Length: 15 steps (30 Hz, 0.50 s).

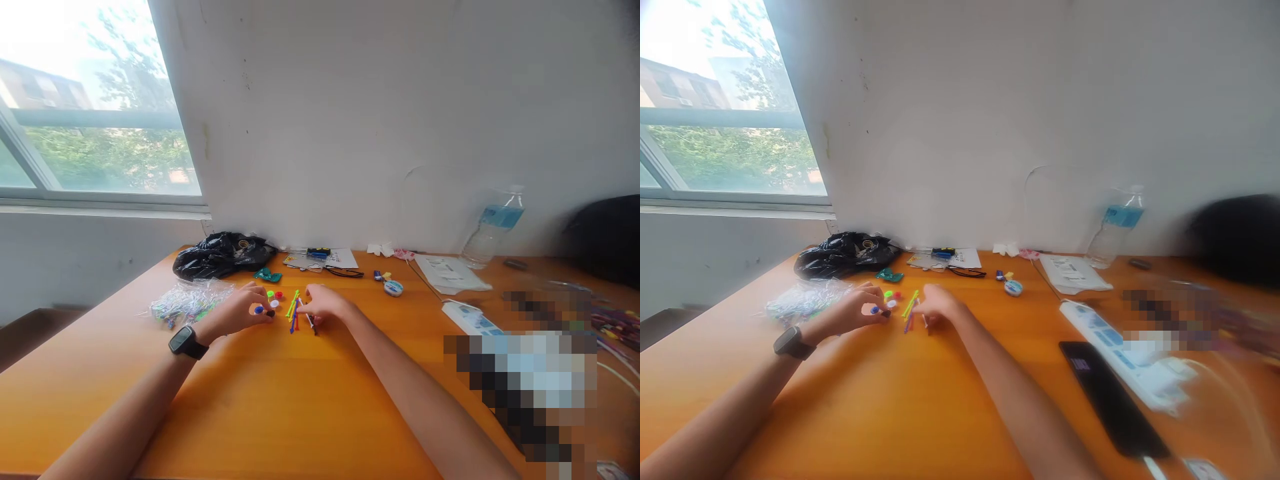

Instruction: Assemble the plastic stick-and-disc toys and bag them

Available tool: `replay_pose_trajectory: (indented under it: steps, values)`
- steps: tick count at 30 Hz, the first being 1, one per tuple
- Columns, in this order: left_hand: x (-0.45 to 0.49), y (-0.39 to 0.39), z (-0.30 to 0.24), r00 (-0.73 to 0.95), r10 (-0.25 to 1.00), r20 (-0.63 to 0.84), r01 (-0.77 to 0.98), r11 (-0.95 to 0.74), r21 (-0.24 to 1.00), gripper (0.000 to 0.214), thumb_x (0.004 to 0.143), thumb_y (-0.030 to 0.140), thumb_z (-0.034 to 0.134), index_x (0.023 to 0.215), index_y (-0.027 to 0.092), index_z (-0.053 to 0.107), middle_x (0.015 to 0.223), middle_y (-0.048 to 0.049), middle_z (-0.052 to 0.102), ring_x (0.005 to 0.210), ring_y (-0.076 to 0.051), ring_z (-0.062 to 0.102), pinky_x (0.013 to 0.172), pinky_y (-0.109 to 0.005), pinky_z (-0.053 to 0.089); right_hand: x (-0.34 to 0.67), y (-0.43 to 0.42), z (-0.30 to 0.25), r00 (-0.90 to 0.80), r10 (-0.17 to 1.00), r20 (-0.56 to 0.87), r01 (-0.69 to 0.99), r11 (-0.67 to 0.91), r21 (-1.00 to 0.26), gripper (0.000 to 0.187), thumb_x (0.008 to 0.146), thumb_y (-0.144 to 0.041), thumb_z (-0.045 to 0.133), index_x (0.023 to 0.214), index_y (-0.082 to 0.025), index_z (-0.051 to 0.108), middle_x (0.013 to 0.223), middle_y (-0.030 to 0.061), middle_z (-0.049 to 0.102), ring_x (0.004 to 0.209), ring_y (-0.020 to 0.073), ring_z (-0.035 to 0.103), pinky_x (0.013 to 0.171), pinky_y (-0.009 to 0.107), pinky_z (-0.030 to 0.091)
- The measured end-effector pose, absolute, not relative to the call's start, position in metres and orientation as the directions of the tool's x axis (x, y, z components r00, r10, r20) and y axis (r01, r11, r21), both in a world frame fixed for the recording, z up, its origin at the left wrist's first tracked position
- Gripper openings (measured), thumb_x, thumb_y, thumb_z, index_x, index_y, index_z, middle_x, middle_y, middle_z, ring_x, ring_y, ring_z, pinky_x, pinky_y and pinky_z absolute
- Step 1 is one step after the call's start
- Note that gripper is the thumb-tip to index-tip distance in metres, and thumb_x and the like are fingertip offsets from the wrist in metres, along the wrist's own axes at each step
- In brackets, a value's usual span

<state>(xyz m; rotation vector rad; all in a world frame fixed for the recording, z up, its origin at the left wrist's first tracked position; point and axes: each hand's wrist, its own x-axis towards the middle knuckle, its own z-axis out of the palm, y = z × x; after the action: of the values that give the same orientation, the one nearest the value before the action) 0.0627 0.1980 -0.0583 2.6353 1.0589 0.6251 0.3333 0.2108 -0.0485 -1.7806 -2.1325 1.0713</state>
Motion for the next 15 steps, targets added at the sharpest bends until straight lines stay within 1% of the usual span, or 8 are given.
replay_pose_trajectory:
  steps: [1,3,6,8,10,12,15]
  values:
    - [0.063,0.198,-0.059,0.647,0.697,0.308,0.6,-0.715,0.36,0.029,0.094,0.052,0.068,0.094,0.025,0.078,0.097,-0.0054,0.069,0.095,-0.023,0.062,0.081,-0.032,0.05,0.329,0.209,-0.05,-0.267,0.922,-0.281,0.774,0.031,-0.632,0.035,0.081,-0.034,0.077,0.107,-0.016,0.062,0.077,0.0083,0.075,0.056,0.0228,0.071,0.047,0.027,0.051]
    - [0.065,0.196,-0.059,0.639,0.691,0.336,0.598,-0.722,0.347,0.031,0.094,0.054,0.068,0.101,0.026,0.077,0.106,-0.0064,0.069,0.103,-0.025,0.062,0.088,-0.035,0.051,0.32,0.206,-0.056,-0.23,0.957,-0.175,0.754,0.061,-0.654,0.039,0.082,-0.036,0.077,0.112,-0.017,0.061,0.086,0.0093,0.076,0.061,0.0211,0.072,0.051,0.026,0.051]
    - [0.066,0.193,-0.057,0.596,0.713,0.37,0.621,-0.701,0.349,0.045,0.095,0.059,0.065,0.127,0.028,0.07,0.128,-0.0081,0.064,0.115,-0.027,0.062,0.098,-0.037,0.05,0.308,0.201,-0.067,-0.223,0.975,-0.002,0.743,0.169,-0.647,0.042,0.081,-0.035,0.08,0.115,-0.019,0.061,0.093,0.0075,0.075,0.074,0.0205,0.073,0.062,0.025,0.052]
    - [0.066,0.192,-0.058,0.558,0.757,0.339,0.662,-0.653,0.369,0.053,0.098,0.061,0.058,0.141,0.031,0.061,0.134,-0.0085,0.061,0.112,-0.026,0.064,0.097,-0.037,0.052,0.302,0.199,-0.075,-0.257,0.963,0.078,0.728,0.246,-0.64,0.038,0.081,-0.029,0.08,0.113,-0.02,0.064,0.094,0.0068,0.074,0.082,0.021,0.073,0.069,0.025,0.052]
    - [0.066,0.192,-0.061,0.525,0.801,0.289,0.703,-0.599,0.384,0.054,0.102,0.062,0.05,0.145,0.032,0.057,0.127,-0.0085,0.062,0.101,-0.024,0.066,0.09,-0.036,0.053,0.299,0.199,-0.081,-0.267,0.953,0.143,0.715,0.295,-0.634,0.032,0.08,-0.022,0.079,0.11,-0.02,0.067,0.098,0.0084,0.072,0.085,0.0212,0.072,0.073,0.026,0.051]
    - [0.065,0.195,-0.065,0.506,0.822,0.26,0.724,-0.569,0.391,0.055,0.102,0.063,0.047,0.145,0.031,0.058,0.116,-0.0078,0.063,0.092,-0.022,0.066,0.084,-0.034,0.054,0.296,0.201,-0.085,-0.253,0.95,0.182,0.71,0.31,-0.632,0.028,0.081,-0.019,0.077,0.108,-0.018,0.068,0.103,0.0106,0.071,0.086,0.0205,0.071,0.074,0.027,0.051]
    - [0.063,0.199,-0.071,0.535,0.811,0.234,0.706,-0.582,0.403,0.057,0.096,0.064,0.058,0.142,0.03,0.06,0.11,-0.0065,0.062,0.086,-0.02,0.064,0.076,-0.031,0.053,0.295,0.203,-0.086,-0.237,0.951,0.2,0.704,0.31,-0.639,0.025,0.086,-0.022,0.074,0.109,-0.015,0.067,0.102,0.0109,0.07,0.081,0.0183,0.068,0.073,0.027,0.05]
